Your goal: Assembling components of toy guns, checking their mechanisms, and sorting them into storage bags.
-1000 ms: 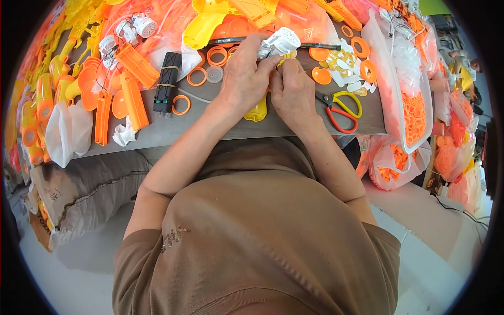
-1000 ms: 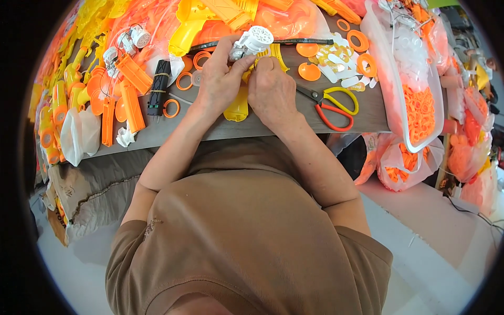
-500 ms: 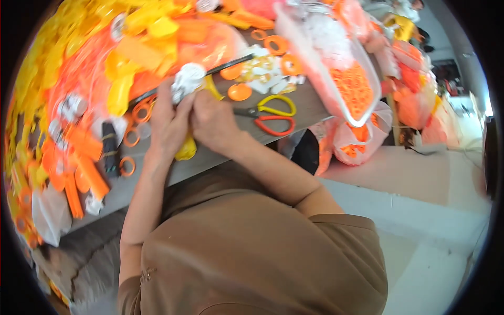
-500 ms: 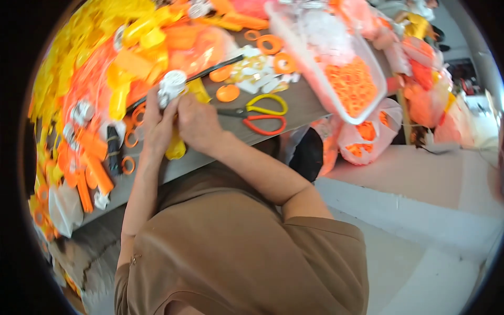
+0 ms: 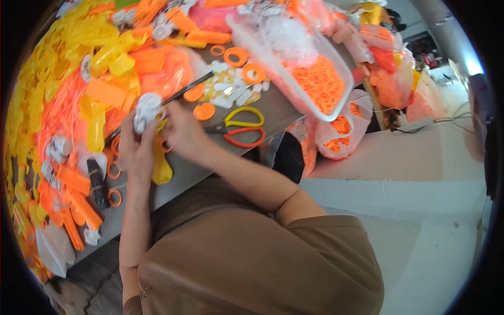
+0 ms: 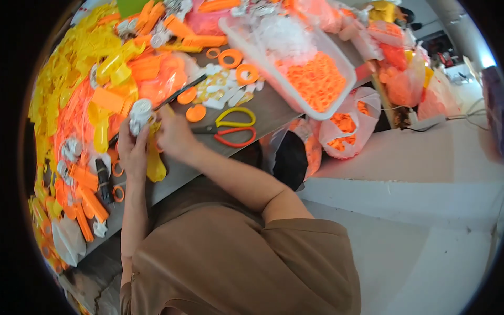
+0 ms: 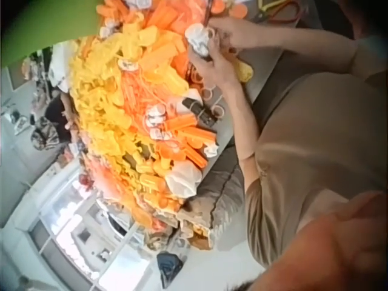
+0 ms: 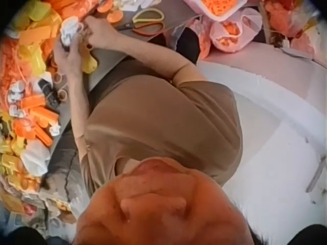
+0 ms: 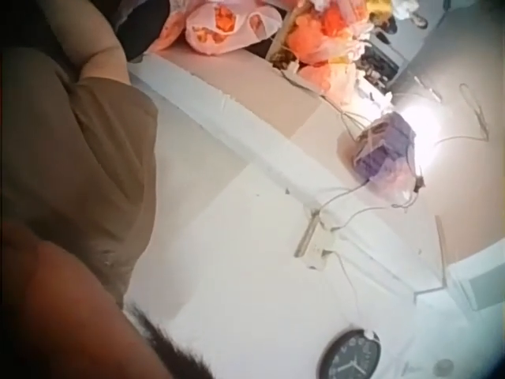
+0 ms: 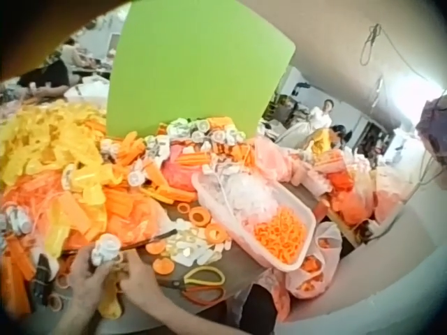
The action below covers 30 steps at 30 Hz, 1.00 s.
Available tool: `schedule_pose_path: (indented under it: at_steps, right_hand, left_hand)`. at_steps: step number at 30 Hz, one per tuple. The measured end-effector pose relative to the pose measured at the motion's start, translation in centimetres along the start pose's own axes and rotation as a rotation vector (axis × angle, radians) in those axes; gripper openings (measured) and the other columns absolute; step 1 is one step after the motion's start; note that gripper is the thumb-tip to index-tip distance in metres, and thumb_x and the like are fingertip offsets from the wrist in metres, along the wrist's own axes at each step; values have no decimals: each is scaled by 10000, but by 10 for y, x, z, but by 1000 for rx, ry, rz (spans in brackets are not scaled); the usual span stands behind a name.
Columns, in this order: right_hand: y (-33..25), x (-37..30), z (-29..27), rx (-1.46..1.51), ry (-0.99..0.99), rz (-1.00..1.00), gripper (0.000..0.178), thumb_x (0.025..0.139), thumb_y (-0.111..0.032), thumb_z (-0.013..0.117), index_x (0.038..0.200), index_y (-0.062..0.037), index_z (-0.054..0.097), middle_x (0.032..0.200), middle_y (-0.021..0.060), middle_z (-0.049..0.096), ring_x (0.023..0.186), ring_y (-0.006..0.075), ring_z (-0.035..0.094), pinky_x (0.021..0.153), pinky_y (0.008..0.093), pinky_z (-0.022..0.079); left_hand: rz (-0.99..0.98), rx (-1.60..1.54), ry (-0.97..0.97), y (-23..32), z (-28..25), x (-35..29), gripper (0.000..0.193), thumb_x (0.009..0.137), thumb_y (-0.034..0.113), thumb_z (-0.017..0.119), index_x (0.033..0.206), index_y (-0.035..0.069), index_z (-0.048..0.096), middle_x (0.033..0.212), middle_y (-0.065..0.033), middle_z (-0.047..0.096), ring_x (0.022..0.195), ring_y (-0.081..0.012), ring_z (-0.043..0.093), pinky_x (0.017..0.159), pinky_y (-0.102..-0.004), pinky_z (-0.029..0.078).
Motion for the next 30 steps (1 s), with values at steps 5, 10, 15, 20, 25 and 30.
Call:
schedule_pose_path:
  at_steps: [5, 10, 15, 20, 25, 30]
  right_hand:
    - [1, 16, -14, 185, -285, 479, 308, 684, -3, 638, 971, 21, 530, 729, 99, 611, 550, 171, 606, 435, 261, 514]
    - [-12, -23, -15, 373, 30, 274, 270, 760, 4, 605, 1003, 44, 495, 827, 129, 590, 606, 166, 587, 517, 264, 497]
    - [-2, -41, -6, -303, -10, -428, 291, 765, 78, 531, 1055, 75, 514, 930, 176, 527, 767, 268, 565, 634, 325, 477]
    - [-4, -43, -2, -371, -54, -438, 379, 729, 106, 503, 1107, 74, 518, 1009, 189, 494, 898, 335, 521, 710, 367, 462]
    - [-6, -36, -5, -474, -128, -422, 341, 752, 69, 499, 1091, 75, 531, 1010, 194, 503, 898, 343, 529, 736, 368, 460]
    - [-13, -15, -38, -61, -177, -52, 278, 828, -8, 530, 1100, 48, 537, 1022, 124, 539, 886, 200, 541, 739, 288, 457]
  left_hand:
    - [133, 35, -33, -4, 1, 12, 341, 796, 48, 646, 1100, -10, 503, 967, -71, 575, 889, -127, 547, 784, -260, 445]
    - [29, -17, -7, -5, 1, 10, 364, 786, 54, 662, 1110, -17, 513, 930, -80, 605, 815, -103, 565, 692, -237, 468]
    - [14, 38, -12, -6, -2, 10, 356, 792, 59, 658, 1106, -22, 513, 890, -84, 617, 785, -107, 576, 675, -239, 476]
    - [84, 40, -4, -9, 2, 10, 354, 787, 85, 669, 1093, -12, 521, 857, -89, 629, 741, -107, 585, 640, -246, 484]
    - [27, 219, -111, -4, 2, 9, 357, 807, 63, 657, 1133, 9, 523, 888, -21, 600, 760, -55, 546, 665, -201, 464]
    - [67, 219, -85, -1, -6, 10, 381, 755, 124, 699, 1096, 46, 550, 890, -89, 650, 754, -132, 605, 665, -262, 490]
Point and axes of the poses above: each hand's wrist, its own x-axis towards the middle knuckle, its own z-axis out of the palm, y = z × x, the point moved 2 cm from there along x, towards the middle knuckle
